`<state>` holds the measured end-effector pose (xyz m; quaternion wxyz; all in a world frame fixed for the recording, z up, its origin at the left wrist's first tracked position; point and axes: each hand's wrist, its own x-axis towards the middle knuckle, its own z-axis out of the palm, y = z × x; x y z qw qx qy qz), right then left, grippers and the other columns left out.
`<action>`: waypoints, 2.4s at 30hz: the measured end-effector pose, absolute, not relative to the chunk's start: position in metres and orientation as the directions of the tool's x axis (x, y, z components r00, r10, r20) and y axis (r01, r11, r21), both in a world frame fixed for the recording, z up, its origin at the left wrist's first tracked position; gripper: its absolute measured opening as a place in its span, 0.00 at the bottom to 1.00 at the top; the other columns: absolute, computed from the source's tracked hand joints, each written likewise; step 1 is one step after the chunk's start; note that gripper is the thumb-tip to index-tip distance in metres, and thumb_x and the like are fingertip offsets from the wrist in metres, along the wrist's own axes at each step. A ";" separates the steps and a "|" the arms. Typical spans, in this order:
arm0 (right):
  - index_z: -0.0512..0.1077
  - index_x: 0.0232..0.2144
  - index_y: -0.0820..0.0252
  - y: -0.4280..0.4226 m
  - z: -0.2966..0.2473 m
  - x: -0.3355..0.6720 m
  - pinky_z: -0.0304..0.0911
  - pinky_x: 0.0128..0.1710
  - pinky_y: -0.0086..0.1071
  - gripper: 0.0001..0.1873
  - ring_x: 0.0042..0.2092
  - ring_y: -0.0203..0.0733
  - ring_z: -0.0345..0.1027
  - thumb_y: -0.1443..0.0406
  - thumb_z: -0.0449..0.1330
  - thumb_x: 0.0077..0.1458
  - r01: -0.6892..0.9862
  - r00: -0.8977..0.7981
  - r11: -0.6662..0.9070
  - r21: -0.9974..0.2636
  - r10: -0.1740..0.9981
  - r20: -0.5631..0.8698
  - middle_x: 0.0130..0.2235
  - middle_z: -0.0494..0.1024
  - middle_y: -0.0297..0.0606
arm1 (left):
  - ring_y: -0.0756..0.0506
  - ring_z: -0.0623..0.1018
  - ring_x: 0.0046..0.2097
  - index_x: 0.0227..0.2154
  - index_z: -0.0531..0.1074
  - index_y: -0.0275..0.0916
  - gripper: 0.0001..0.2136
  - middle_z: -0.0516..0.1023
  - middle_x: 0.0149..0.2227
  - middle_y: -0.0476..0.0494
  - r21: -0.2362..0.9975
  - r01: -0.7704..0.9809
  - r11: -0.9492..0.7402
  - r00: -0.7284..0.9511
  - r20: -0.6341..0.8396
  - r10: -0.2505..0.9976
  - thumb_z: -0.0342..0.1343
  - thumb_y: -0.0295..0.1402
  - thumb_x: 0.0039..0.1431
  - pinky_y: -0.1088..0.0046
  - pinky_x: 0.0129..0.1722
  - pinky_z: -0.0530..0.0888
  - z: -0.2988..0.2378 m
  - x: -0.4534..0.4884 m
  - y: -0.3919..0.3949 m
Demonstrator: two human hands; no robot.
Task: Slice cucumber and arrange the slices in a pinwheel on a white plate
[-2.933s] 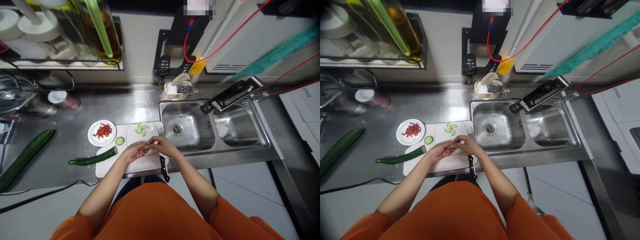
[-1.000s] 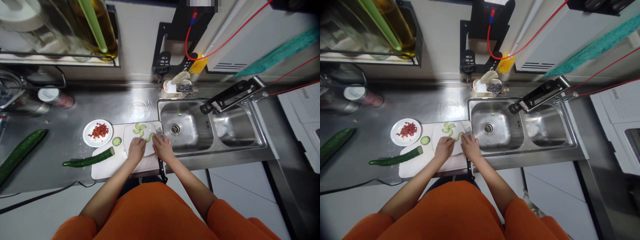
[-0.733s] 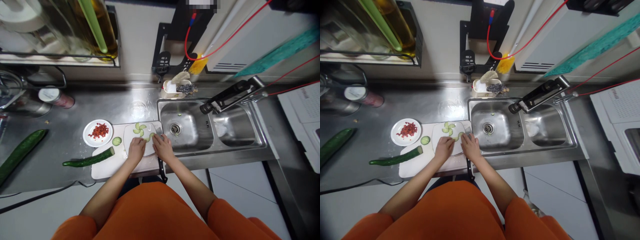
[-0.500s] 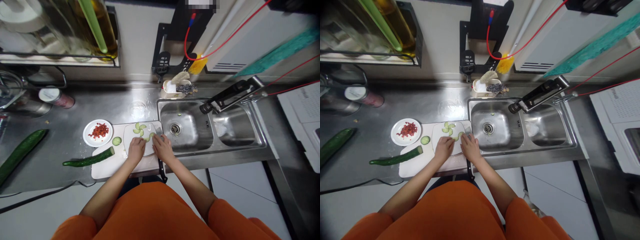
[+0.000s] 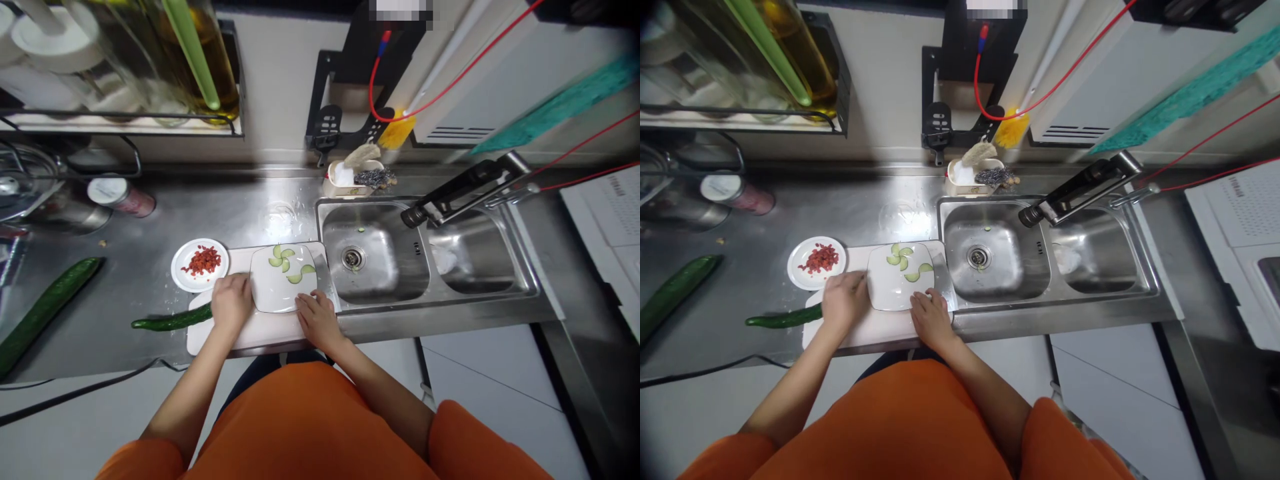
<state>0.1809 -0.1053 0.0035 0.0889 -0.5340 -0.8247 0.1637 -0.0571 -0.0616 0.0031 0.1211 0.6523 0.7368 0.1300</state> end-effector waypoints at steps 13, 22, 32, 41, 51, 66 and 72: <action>0.73 0.47 0.57 -0.102 0.007 0.168 0.54 0.50 0.43 0.14 0.55 0.51 0.55 0.64 0.51 0.63 0.841 -0.416 0.375 -0.390 0.909 -0.023 0.49 0.74 0.44 | 0.37 0.68 0.39 0.34 0.78 0.36 0.17 0.75 0.34 0.33 0.068 0.959 0.275 -0.260 -0.169 0.951 0.46 0.40 0.58 0.61 0.41 0.63 0.002 -0.081 -0.058; 0.71 0.49 0.56 -0.104 0.010 0.164 0.54 0.48 0.42 0.14 0.56 0.52 0.54 0.66 0.55 0.61 0.844 -0.436 0.376 -0.382 0.897 -0.080 0.50 0.73 0.45 | 0.35 0.68 0.42 0.37 0.76 0.35 0.15 0.74 0.36 0.32 0.145 0.919 0.368 -0.346 -0.154 0.925 0.50 0.39 0.54 0.59 0.44 0.64 -0.001 -0.083 -0.052; 0.74 0.46 0.56 -0.095 0.009 0.152 0.57 0.45 0.42 0.13 0.53 0.51 0.56 0.64 0.53 0.62 0.813 -0.410 0.321 -0.486 0.908 -0.086 0.48 0.75 0.43 | 0.44 0.73 0.34 0.29 0.71 0.41 0.09 0.77 0.30 0.47 0.482 0.749 0.454 -0.354 -0.287 0.890 0.54 0.41 0.52 0.69 0.40 0.67 0.013 -0.085 -0.051; 0.72 0.50 0.59 -0.056 0.003 0.135 0.56 0.51 0.43 0.17 0.49 0.46 0.63 0.67 0.53 0.60 0.634 -0.390 0.254 -0.730 0.921 -0.018 0.47 0.77 0.43 | 0.51 0.68 0.26 0.28 0.75 0.39 0.13 0.73 0.24 0.52 0.762 0.490 0.424 -0.205 -0.372 0.905 0.60 0.44 0.45 0.76 0.29 0.65 0.028 -0.068 -0.053; 0.76 0.34 0.56 -0.045 0.013 0.153 0.57 0.44 0.36 0.07 0.38 0.41 0.66 0.67 0.57 0.59 0.523 -0.347 0.219 -0.823 0.938 0.030 0.32 0.78 0.35 | 0.53 0.69 0.26 0.28 0.76 0.37 0.19 0.74 0.25 0.51 0.790 0.062 0.610 0.010 -0.611 0.791 0.68 0.46 0.36 0.78 0.28 0.67 0.029 -0.030 -0.051; 0.76 0.33 0.56 -0.058 0.015 0.192 0.59 0.43 0.35 0.06 0.40 0.42 0.66 0.67 0.57 0.57 0.629 -0.252 0.132 -0.766 0.967 -0.040 0.32 0.78 0.36 | 0.50 0.79 0.34 0.34 0.75 0.34 0.18 0.80 0.31 0.44 0.575 -0.266 0.773 0.077 -0.787 0.612 0.70 0.25 0.34 0.71 0.46 0.75 0.009 0.006 -0.033; 0.75 0.34 0.57 -0.046 0.003 0.192 0.57 0.42 0.33 0.05 0.39 0.41 0.65 0.68 0.60 0.54 0.719 -0.039 -0.098 -0.688 0.983 -0.181 0.31 0.77 0.35 | 0.49 0.78 0.33 0.32 0.77 0.35 0.13 0.81 0.32 0.46 0.731 0.113 0.673 -0.024 -0.675 0.737 0.66 0.29 0.39 0.71 0.41 0.73 -0.005 0.016 -0.010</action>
